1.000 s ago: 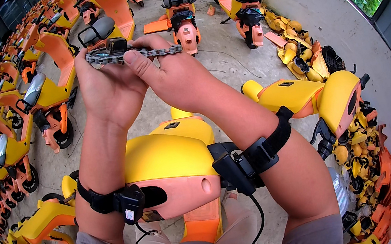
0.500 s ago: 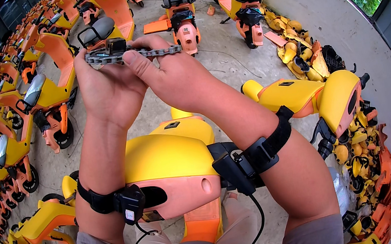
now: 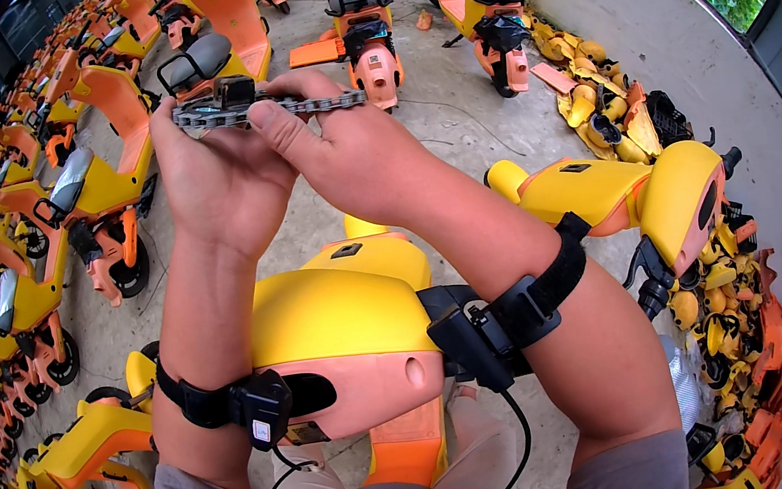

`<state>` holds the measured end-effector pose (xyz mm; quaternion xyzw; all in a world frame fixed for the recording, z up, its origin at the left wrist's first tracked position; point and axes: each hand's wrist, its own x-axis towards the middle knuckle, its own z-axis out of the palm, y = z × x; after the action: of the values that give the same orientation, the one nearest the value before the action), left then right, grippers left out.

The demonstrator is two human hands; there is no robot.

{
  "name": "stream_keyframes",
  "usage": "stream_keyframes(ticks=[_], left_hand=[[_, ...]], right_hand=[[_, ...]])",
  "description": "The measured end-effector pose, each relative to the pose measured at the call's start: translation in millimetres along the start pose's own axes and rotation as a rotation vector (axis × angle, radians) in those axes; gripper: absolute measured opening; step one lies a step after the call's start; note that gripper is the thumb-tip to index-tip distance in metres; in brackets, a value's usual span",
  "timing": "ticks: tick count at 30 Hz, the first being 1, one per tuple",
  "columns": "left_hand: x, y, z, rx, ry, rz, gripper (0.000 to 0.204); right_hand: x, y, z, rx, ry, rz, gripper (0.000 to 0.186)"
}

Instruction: The person holds a bicycle chain and a sprocket by hand, turning the sprocket and moving the chain around it.

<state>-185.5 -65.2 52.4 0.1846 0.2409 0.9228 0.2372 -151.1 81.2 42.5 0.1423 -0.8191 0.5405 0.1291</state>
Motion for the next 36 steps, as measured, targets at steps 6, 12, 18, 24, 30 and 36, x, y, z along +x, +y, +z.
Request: stream_keyframes(ticks=[6,12,18,24,30,36], left_hand=[[-0.3,-0.3,0.4,0.039,0.086,0.018,0.051],[2.5,1.2,-11.6,-0.033,-0.077,-0.006,0.051],[-0.1,-2.1,2.0,0.011,0.042,0.021,0.051],[-0.8,-3.3,6.9,0.058,0.142,0.043,0.051],[-0.9,-1.4,5.6,0.052,0.139,0.037,0.052],[-1.2,-3.2,9.4,0.059,0.186,0.03,0.055]], right_hand=[[0.0,0.3,0.9,0.019,-0.001,-0.006,0.056],[-0.2,1.2,0.3,0.023,-0.002,-0.003,0.057],[-0.2,2.1,0.0,0.009,-0.008,-0.002,0.058],[-0.7,1.3,-1.0,-0.002,-0.012,0.015,0.059],[-0.5,0.2,-0.2,-0.003,-0.014,0.01,0.06],[-0.6,0.5,-0.3,-0.006,-0.013,0.011,0.06]])
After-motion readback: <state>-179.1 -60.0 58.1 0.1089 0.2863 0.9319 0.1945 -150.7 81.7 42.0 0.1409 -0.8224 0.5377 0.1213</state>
